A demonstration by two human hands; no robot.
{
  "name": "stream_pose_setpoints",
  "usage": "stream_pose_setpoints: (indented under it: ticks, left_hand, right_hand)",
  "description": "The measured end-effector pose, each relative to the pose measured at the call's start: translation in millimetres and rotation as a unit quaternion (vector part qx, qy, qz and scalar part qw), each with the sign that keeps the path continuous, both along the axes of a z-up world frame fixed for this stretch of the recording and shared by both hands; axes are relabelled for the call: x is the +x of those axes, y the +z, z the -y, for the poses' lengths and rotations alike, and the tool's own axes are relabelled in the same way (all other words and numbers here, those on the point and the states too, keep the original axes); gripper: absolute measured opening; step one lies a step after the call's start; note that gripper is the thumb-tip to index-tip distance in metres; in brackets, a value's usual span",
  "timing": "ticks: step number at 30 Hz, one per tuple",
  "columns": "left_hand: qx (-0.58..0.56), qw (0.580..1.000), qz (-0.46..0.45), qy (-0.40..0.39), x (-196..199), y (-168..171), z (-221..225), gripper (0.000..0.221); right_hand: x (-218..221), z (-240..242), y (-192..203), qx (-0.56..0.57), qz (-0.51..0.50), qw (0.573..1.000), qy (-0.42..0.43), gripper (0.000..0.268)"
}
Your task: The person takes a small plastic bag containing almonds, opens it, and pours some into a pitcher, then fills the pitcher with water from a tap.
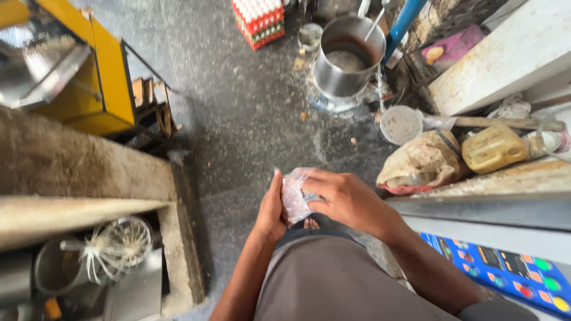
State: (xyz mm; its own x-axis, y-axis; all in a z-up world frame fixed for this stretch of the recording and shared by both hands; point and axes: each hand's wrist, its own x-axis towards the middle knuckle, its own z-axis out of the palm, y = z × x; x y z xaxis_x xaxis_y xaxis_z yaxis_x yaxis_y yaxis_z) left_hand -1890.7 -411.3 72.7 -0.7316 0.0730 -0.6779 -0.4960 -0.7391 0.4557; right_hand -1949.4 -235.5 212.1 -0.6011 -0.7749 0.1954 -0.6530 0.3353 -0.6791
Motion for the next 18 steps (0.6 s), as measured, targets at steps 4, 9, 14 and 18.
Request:
stream_pose_setpoints:
  ticks: [4,9,14,18]
  left_hand:
    - [0.037,0.998,-0.045,0.019,-48.0,-4.6,26.5,0.057]
    - [0.008,0.996,-0.044,0.075,-78.7,-3.8,33.2,0.055]
    - [0.05,0.981,0.022,0.184,-116.4,1.1,40.9,0.051]
    - [0.061,0.964,0.005,0.259,-136.7,-9.6,33.0,0.052]
  right_hand:
    - [-38.6,24.0,2.2,-0.006,0.008,1.0,-0.005,0.041]
    - [-87.6,53.1,13.8,-0.021,0.069,0.997,-0.005,0.041]
    - [-129.5,68.2,17.1,-0.088,0.048,0.995,-0.027,0.03]
    - [-179.2,65.1,25.2,-0.07,0.003,0.995,0.065,0.03]
